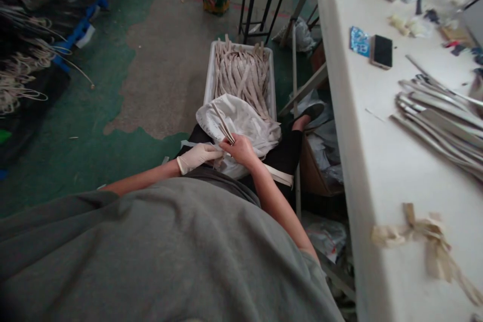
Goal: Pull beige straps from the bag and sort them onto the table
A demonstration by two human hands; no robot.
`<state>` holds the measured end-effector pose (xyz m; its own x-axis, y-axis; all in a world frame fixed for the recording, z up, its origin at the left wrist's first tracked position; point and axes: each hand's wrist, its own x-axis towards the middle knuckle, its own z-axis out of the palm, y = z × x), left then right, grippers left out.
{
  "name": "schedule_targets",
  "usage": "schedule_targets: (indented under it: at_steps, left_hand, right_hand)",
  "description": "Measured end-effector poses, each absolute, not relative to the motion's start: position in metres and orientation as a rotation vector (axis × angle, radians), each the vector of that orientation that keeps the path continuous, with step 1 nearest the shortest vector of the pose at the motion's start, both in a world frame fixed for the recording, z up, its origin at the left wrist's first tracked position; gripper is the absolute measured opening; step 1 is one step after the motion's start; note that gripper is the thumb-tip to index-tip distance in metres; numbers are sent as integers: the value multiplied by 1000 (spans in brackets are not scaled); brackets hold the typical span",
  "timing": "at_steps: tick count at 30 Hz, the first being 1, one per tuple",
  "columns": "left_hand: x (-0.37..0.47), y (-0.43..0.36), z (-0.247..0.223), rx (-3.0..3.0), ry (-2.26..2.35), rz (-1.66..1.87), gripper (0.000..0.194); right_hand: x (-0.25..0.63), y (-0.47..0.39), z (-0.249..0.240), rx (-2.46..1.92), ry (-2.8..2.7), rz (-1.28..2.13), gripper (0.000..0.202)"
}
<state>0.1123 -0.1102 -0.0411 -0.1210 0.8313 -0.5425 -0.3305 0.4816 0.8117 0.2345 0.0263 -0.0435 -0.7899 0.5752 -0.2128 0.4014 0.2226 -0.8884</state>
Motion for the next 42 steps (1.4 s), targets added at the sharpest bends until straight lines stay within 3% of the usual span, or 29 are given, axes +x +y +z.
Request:
schedule_targets:
  at_steps: [8, 13, 16, 19, 24, 32, 42]
  left_hand:
    - [108, -118, -42, 527, 1235, 931, 33]
    - [106, -121, -46, 367, 1177, 775, 41]
    - [84, -119, -40, 193, 1224, 903, 35]
    - [47, -112, -25, 21, 1279, 1216, 23]
    - [22, -101, -3, -167, 1282, 1632, 31]
    - [83, -94, -23, -225, 1184, 1556, 25]
    - [98, -95, -41, -146, 1145, 1551, 22]
  right_hand:
    - [234, 21, -44, -984, -2252, 1675, 18]
    - [239, 15, -46, -986, -2136, 1876, 34]
    - [249, 9, -50, -873, -2006, 2063, 50]
    - [261, 1, -51, -842, -1865, 2177, 52]
    - [272, -9, -36, -955, -1817, 2215, 51]
    - [266, -21, -17, -1087, -1795, 2152, 48]
    - [251, -20, -25, -1080, -1851, 1995, 43]
